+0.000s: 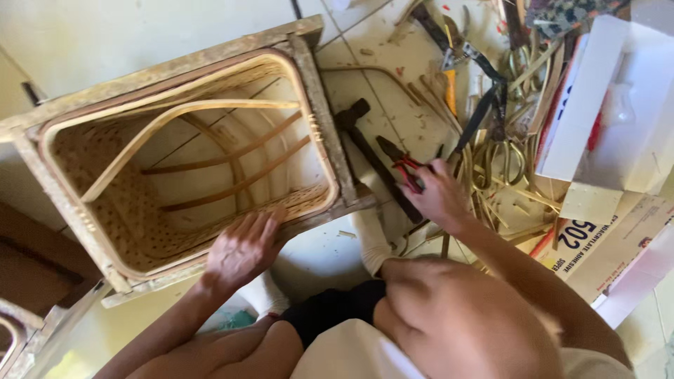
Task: The person weaves a rectangular basket by inserting thin wooden strips into a wooden mold. They use a hammer to tap the strips into place and pliers to trim excess material, gradually building the basket's structure.
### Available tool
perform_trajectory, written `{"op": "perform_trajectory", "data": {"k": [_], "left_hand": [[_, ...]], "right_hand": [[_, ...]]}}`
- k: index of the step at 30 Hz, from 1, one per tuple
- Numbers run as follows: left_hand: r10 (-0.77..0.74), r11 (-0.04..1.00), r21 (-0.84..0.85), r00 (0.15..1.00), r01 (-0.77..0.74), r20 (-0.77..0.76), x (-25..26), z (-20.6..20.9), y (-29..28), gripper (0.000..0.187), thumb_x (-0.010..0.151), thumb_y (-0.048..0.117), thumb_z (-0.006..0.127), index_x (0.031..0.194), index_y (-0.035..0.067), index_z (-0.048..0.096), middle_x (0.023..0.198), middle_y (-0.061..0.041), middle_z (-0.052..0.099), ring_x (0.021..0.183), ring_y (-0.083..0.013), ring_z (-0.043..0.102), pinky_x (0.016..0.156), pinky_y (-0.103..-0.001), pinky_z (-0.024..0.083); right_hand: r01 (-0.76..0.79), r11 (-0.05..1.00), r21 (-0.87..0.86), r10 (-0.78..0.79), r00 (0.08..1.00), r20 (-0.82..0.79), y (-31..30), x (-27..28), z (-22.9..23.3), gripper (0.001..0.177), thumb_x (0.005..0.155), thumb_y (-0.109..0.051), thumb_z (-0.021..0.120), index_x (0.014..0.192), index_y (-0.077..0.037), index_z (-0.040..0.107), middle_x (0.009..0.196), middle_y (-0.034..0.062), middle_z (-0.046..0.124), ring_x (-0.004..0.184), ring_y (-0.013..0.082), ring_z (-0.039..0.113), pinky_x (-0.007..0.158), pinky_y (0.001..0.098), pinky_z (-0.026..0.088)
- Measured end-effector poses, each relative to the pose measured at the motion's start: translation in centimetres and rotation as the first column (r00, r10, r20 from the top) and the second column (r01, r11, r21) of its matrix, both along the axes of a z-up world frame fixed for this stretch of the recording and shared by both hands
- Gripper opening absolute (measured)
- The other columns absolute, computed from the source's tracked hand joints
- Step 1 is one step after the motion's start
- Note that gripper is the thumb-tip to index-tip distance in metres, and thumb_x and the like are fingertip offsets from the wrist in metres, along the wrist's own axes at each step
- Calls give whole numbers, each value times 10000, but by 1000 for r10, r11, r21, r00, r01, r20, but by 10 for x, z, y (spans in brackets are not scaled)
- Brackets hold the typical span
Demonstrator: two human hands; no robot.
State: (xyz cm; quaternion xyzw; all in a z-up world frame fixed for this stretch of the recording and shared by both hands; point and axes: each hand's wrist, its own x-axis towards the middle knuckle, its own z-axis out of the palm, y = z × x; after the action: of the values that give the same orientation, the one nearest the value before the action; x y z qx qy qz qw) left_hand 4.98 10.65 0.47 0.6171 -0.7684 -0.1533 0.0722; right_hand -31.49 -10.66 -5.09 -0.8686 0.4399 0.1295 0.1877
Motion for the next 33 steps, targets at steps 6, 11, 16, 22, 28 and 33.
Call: {"op": "perform_trajectory", "data": {"k": [6,11,16,22,28,33], "left_hand": [[48,999,1,998,-48,-29,-4,3,-3,628,889,395,714,1318,-35,550,1057,-171,725,891,-271,719,753,-372,606],[53,997,-59,997,-57,-58,-7,16,-13,744,850,407,748,1401,-25,498,1117,-155,729,915,-276,716,765,-382,596],[49,985,-158,990,-70,-132,-8,24,-13,826,839,497,765,1419,-12,469,1181,-174,715,900,-279,706,781,-386,582],[-6,984,-173,976,-33,-220,1,26,-11,786,860,431,836,1412,-7,489,1195,-144,701,921,-262,707,778,-370,566],[10,955,-281,960,-92,-278,0,27,-6,723,826,390,849,1362,27,529,1214,-132,688,1067,-273,684,915,-436,548],[310,891,-271,925,-363,-218,30,22,16,689,739,287,886,1320,77,580,1198,-138,671,1095,-328,632,932,-480,492]], "right_hand": [[74,988,-138,-31,956,293,-61,-3,-52,251,982,-241,741,1103,-28,686,1140,178,684,916,288,668,765,391,571],[-18,943,-332,92,974,209,-143,-2,-92,201,887,-132,777,1055,-54,700,974,120,712,843,235,689,721,372,598],[167,979,-113,-104,898,428,-172,-47,-85,49,1086,-70,707,1114,-44,676,968,105,712,729,169,664,568,311,562],[256,962,-98,-89,630,772,-188,-97,-52,155,1115,110,616,1255,43,618,1055,143,659,808,142,609,609,253,548],[375,927,16,-148,327,933,-225,-85,2,95,1147,106,568,1139,33,628,993,139,660,698,152,571,487,255,486],[209,972,108,-159,242,957,-235,1,96,112,1157,46,548,1065,8,600,910,99,604,672,134,540,490,239,468]]}}
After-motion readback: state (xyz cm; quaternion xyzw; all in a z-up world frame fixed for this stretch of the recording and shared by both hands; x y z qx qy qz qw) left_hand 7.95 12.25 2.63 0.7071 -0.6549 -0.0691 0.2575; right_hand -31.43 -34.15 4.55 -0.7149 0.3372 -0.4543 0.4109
